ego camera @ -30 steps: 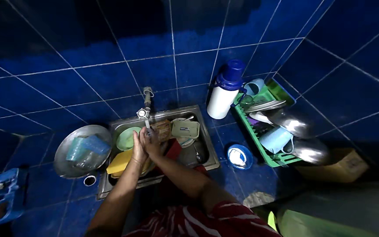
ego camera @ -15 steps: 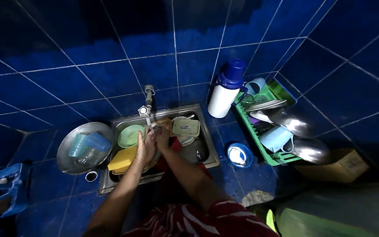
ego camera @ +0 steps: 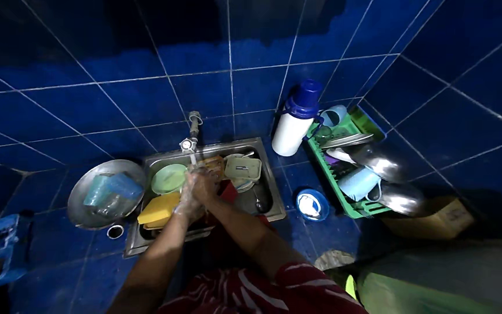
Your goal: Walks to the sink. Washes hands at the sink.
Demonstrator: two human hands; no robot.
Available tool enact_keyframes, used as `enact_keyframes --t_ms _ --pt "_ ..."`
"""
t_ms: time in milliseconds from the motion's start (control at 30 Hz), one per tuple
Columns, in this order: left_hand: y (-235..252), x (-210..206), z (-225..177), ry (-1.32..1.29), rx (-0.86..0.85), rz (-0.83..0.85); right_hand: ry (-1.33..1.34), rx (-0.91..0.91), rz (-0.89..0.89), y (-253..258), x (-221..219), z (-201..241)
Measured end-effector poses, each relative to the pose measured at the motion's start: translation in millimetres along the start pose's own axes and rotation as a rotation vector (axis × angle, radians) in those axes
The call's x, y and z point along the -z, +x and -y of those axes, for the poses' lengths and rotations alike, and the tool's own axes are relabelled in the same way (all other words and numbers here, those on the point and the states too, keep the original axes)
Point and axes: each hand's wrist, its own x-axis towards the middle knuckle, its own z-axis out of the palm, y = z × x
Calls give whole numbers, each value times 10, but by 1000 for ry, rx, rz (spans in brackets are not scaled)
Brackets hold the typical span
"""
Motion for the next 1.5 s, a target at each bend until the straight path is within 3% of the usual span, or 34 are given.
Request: enact_keyframes --t_ms 33,133,200,300,433,467,533,600,633,700,767,833,900,933,1067,1133,1167,1233,1300,1333,1400,1500 --pt "54 147 64 -67 54 69 1 -100 -19 169 35 -102" --pt "402 549 353 -96 -65 283 159 -151 -290 551 -230 -414" --pt "467 563 243 54 -176 149 359 -61 -273 310 -279 -176" --pt "422 504 32 261 -88 -40 628 59 -295 169 -495 -132" --pt "296 533 354 214 -186 224 741 -61 -313 608 -455 -649" --pt "269 563 339 230 -194 251 865 -102 -311 681 -458 -733" --pt "311 639 293 207 -237 246 1418 -198 -296 694 -425 -745" --pt "376 743 291 308 -327 189 1875 -246 -116 581 -373 -695" --pt "403 787 327 440 -390 169 1924 -233 -54 507 -379 -661" --pt "413 857 428 816 -547 186 1681 -149 -81 370 -407 -539" --pt "350 851 508 1132 -752 211 1091 -69 -99 255 -309 -411" --pt "238 810 498 1256 -879 259 685 -18 -70 233 -240 -381" --pt "218 849 530 1219 -937 303 565 12 30 267 -158 -425" --pt "226 885 543 1173 -927 315 661 -27 69 273 -124 -429" --pt "254 972 551 800 -853 297 1636 -327 89 540 -281 -643" --pt "204 957 484 649 -816 273 1871 -333 88 612 -307 -699" --pt "147 938 444 647 -766 226 1827 -286 50 574 -317 -660" --pt "96 902 381 707 -693 152 1386 -105 -39 418 -344 -488" --pt "109 898 405 786 -732 167 883 -45 -78 333 -319 -359" --pt "120 917 456 839 -782 200 801 -63 -63 343 -325 -388" --pt "152 974 557 938 -888 244 1007 -129 -30 401 -387 -512" --pt "150 991 496 949 -937 220 1642 -264 -14 462 -389 -640"
